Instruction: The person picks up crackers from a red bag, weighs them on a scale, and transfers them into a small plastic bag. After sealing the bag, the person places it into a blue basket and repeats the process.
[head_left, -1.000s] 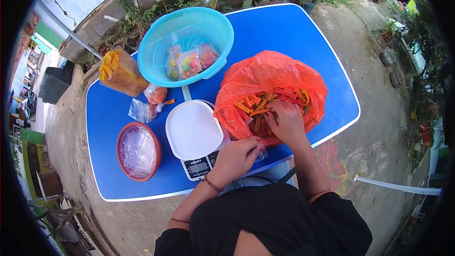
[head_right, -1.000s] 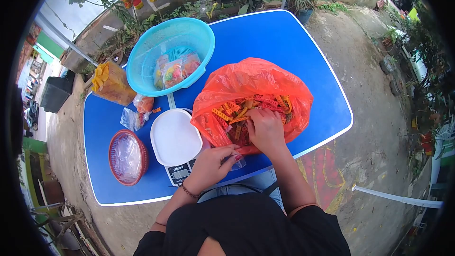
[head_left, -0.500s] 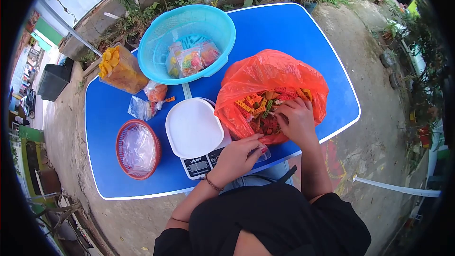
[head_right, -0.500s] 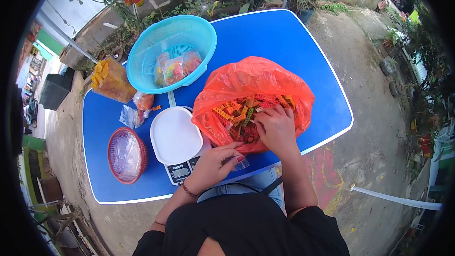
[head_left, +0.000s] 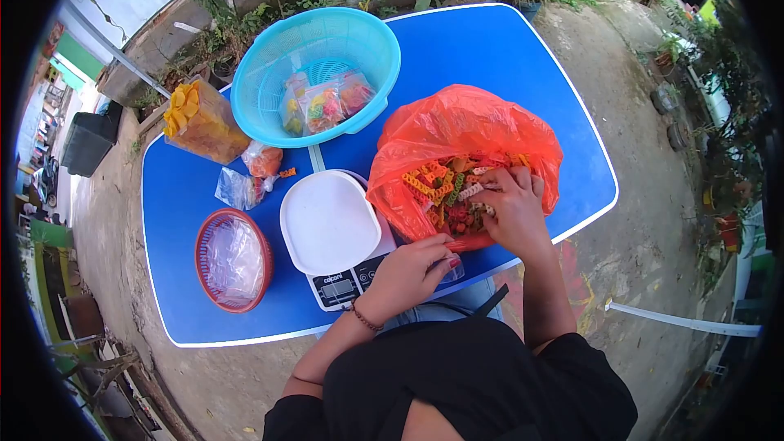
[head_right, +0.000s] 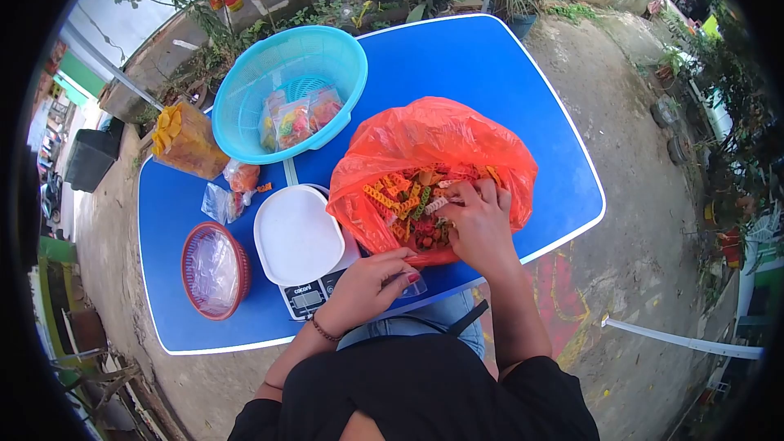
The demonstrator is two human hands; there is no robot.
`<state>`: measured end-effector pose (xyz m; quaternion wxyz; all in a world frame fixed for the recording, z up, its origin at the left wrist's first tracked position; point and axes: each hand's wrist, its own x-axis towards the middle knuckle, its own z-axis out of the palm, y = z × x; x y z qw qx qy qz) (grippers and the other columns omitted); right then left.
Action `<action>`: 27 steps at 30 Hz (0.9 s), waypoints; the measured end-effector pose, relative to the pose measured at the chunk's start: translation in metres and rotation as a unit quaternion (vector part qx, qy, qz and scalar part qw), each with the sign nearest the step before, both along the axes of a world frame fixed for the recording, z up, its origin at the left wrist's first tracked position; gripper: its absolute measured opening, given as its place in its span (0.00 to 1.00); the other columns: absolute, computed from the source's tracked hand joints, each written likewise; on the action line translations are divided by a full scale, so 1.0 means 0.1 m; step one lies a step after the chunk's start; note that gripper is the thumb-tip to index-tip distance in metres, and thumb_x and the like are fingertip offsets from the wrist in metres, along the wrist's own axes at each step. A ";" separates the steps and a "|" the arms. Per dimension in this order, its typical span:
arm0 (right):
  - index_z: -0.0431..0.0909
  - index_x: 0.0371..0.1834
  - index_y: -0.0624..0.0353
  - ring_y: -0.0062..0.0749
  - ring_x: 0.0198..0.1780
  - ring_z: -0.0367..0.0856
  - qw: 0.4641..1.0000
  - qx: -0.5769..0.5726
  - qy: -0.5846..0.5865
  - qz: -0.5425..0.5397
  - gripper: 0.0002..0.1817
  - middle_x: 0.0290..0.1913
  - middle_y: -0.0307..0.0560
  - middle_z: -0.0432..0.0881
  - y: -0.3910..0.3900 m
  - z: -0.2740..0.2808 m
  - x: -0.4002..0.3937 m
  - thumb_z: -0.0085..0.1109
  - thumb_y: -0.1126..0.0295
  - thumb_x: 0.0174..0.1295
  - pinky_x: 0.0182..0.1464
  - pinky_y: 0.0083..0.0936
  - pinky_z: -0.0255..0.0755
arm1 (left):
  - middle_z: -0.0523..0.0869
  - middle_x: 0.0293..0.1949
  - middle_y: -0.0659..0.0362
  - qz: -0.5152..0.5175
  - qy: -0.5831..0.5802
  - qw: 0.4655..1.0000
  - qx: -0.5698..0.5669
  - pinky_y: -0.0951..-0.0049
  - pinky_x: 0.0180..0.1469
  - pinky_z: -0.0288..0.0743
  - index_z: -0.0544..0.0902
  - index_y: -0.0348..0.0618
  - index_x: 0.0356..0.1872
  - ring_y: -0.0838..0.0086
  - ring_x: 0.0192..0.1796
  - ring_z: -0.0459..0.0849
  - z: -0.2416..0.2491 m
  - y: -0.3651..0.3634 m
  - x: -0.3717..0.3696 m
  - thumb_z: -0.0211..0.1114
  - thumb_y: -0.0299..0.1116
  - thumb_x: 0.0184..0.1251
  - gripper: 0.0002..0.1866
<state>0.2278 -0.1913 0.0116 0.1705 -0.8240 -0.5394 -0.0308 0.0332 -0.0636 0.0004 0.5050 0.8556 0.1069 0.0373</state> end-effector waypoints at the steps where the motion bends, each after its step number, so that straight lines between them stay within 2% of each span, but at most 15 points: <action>1: 0.91 0.37 0.47 0.44 0.57 0.73 1.000 0.012 -0.006 -0.016 0.15 0.51 0.40 0.80 0.00 0.00 0.05 0.71 0.75 0.44 0.60 0.42 0.64 | 0.87 0.54 0.45 0.000 -0.011 1.000 0.002 0.60 0.58 0.80 0.87 0.39 0.46 0.51 0.60 0.84 -0.01 0.00 0.00 0.64 0.31 0.71 0.09; 3: 0.90 0.37 0.49 0.47 0.54 0.75 0.998 0.035 -0.017 -0.047 0.14 0.48 0.43 0.80 0.01 -0.02 0.17 0.71 0.76 0.45 0.57 0.43 0.68 | 0.87 0.53 0.45 0.002 -0.034 0.999 0.007 0.61 0.56 0.81 0.87 0.39 0.46 0.51 0.59 0.85 -0.05 -0.02 -0.01 0.64 0.30 0.71 0.09; 4: 0.89 0.37 0.54 0.50 0.51 0.77 0.994 0.102 -0.001 -0.030 0.12 0.44 0.47 0.80 0.03 -0.08 0.25 0.67 0.80 0.49 0.53 0.44 0.72 | 0.87 0.53 0.45 0.005 -0.046 0.999 0.000 0.62 0.54 0.82 0.87 0.38 0.46 0.53 0.56 0.87 -0.05 -0.02 -0.01 0.64 0.29 0.71 0.09; 7: 0.88 0.38 0.57 0.49 0.49 0.77 0.986 0.156 0.031 -0.051 0.12 0.43 0.49 0.80 0.10 -0.12 0.33 0.64 0.83 0.52 0.53 0.44 0.73 | 0.88 0.54 0.46 0.014 -0.074 0.997 -0.034 0.67 0.48 0.84 0.87 0.36 0.46 0.61 0.49 0.90 -0.06 -0.04 0.02 0.63 0.27 0.73 0.08; 9: 0.87 0.42 0.59 0.52 0.52 0.77 0.983 0.170 0.025 -0.062 0.14 0.45 0.51 0.81 0.16 -0.13 0.31 0.62 0.84 0.53 0.55 0.45 0.73 | 0.88 0.54 0.48 0.021 -0.085 0.993 -0.076 0.71 0.44 0.85 0.87 0.34 0.46 0.68 0.43 0.92 -0.07 -0.05 0.05 0.62 0.26 0.74 0.08; 12: 0.85 0.49 0.63 0.56 0.56 0.77 0.981 0.181 -0.004 -0.065 0.17 0.51 0.54 0.82 0.27 -0.19 0.19 0.59 0.84 0.55 0.60 0.46 0.72 | 0.87 0.56 0.51 0.021 -0.072 0.980 -0.182 0.75 0.44 0.85 0.86 0.32 0.46 0.75 0.40 0.90 0.02 -0.07 0.07 0.60 0.24 0.76 0.08; 13: 0.84 0.52 0.64 0.57 0.57 0.77 0.981 0.183 -0.018 -0.064 0.19 0.53 0.55 0.83 0.32 -0.22 0.13 0.57 0.84 0.56 0.61 0.46 0.72 | 0.88 0.56 0.51 0.026 -0.079 0.980 -0.182 0.75 0.44 0.85 0.86 0.32 0.46 0.75 0.40 0.90 0.01 -0.07 0.07 0.60 0.24 0.76 0.08; 14: 0.80 0.57 0.67 0.60 0.64 0.74 0.988 0.134 0.031 -0.065 0.22 0.59 0.58 0.82 0.33 -0.26 0.04 0.54 0.85 0.58 0.68 0.47 0.69 | 0.88 0.56 0.51 0.030 -0.086 0.979 -0.182 0.76 0.44 0.85 0.86 0.32 0.46 0.76 0.40 0.90 0.01 -0.07 0.07 0.60 0.25 0.76 0.08; 17: 0.79 0.59 0.67 0.59 0.68 0.73 0.990 0.127 0.055 -0.007 0.23 0.63 0.59 0.80 0.45 -0.48 -0.15 0.55 0.84 0.58 0.72 0.48 0.65 | 0.89 0.50 0.51 0.055 -0.115 0.974 -0.188 0.76 0.43 0.84 0.86 0.32 0.48 0.76 0.38 0.90 -0.03 -0.09 0.06 0.61 0.27 0.77 0.10; 20: 0.81 0.58 0.66 0.56 0.68 0.76 0.973 0.171 0.138 0.075 0.21 0.64 0.60 0.80 0.51 -0.47 -0.23 0.57 0.84 0.59 0.69 0.44 0.71 | 0.90 0.46 0.53 0.085 -0.138 0.964 -0.212 0.77 0.43 0.83 0.86 0.32 0.50 0.77 0.37 0.89 0.00 -0.05 0.04 0.61 0.29 0.78 0.11; 23: 0.83 0.55 0.65 0.53 0.60 0.83 0.935 0.174 0.290 0.106 0.19 0.63 0.60 0.81 0.42 -0.24 -0.22 0.58 0.85 0.60 0.60 0.38 0.79 | 0.91 0.45 0.54 0.090 -0.130 0.958 -0.238 0.76 0.44 0.83 0.86 0.33 0.51 0.78 0.38 0.88 0.01 -0.03 0.03 0.60 0.30 0.80 0.12; 26: 0.85 0.49 0.63 0.50 0.53 0.87 0.942 0.215 0.256 0.037 0.15 0.55 0.61 0.85 0.28 -0.10 -0.10 0.57 0.86 0.61 0.51 0.33 0.82 | 0.91 0.45 0.55 0.089 -0.106 0.945 -0.298 0.76 0.46 0.84 0.86 0.34 0.51 0.79 0.39 0.88 -0.01 -0.06 0.01 0.59 0.33 0.81 0.13; 27: 0.85 0.48 0.64 0.49 0.52 0.88 0.950 0.196 0.241 0.007 0.14 0.52 0.60 0.86 0.21 -0.10 -0.03 0.57 0.86 0.61 0.50 0.34 0.82 | 0.91 0.46 0.55 0.089 -0.098 0.937 -0.325 0.77 0.46 0.84 0.85 0.34 0.51 0.79 0.40 0.88 -0.01 -0.06 0.01 0.59 0.35 0.81 0.14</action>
